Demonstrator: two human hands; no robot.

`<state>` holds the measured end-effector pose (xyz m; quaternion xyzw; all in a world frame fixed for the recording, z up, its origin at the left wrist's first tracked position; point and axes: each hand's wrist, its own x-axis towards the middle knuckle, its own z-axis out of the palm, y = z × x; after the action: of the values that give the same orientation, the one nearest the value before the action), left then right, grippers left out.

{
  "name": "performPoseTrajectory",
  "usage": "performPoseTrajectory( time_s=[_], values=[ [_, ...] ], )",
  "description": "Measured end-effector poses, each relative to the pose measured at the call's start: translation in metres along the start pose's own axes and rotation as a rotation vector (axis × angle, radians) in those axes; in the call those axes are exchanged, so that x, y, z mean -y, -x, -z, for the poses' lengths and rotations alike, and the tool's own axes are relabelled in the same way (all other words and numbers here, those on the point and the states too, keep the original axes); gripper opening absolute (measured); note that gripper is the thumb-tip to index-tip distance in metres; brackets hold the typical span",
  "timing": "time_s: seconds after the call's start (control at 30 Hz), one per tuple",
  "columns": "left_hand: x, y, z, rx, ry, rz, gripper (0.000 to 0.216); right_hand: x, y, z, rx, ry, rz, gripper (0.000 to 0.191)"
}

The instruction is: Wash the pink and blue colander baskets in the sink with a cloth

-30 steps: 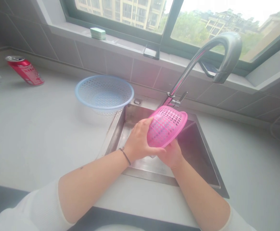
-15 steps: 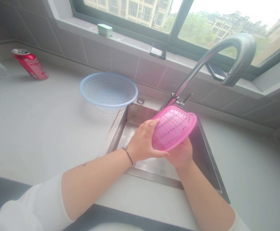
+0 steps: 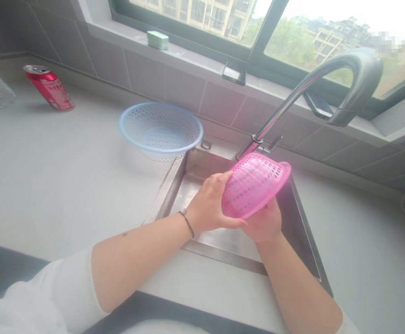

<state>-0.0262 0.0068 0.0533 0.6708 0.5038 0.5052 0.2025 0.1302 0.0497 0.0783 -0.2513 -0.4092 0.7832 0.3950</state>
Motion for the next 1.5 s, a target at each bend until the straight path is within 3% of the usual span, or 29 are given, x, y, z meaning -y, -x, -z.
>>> performPoseTrajectory(
  time_s=[0.17, 0.27, 0.47, 0.57, 0.8, 0.97, 1.17, 1.37, 1.5],
  values=[
    [0.000, -0.001, 0.002, -0.067, -0.033, 0.101, 0.119, -0.013, -0.001, -0.002, 0.071, 0.148, -0.086, 0.054],
    [0.004, -0.003, 0.003, -0.033, -0.019, 0.031, 0.119, -0.008, -0.002, -0.001, 0.032, 0.059, -0.048, 0.048],
    [0.014, 0.001, -0.004, 0.072, 0.033, -0.115, 0.129, 0.017, -0.002, 0.010, -0.065, -0.058, 0.085, 0.053],
    [0.013, 0.002, -0.006, 0.085, 0.052, -0.098, 0.125, 0.011, -0.001, 0.008, -0.096, -0.047, 0.056, 0.056],
    [0.006, -0.001, 0.000, -0.024, -0.020, 0.090, 0.118, -0.016, -0.004, -0.007, 0.023, 0.093, -0.052, 0.042],
    [0.007, 0.000, -0.005, 0.059, 0.030, 0.008, 0.127, 0.000, -0.005, 0.001, -0.025, -0.045, 0.007, 0.055],
    [0.006, 0.003, -0.006, -0.073, 0.019, 0.065, 0.130, -0.008, -0.006, -0.005, 0.053, 0.127, -0.031, 0.046],
    [0.005, 0.003, -0.007, -0.001, 0.010, 0.012, 0.125, 0.001, -0.008, 0.003, 0.017, -0.024, -0.014, 0.054],
    [0.005, 0.004, -0.008, -0.037, 0.009, 0.068, 0.126, -0.006, -0.008, 0.002, 0.027, 0.056, -0.047, 0.044]
  ],
)
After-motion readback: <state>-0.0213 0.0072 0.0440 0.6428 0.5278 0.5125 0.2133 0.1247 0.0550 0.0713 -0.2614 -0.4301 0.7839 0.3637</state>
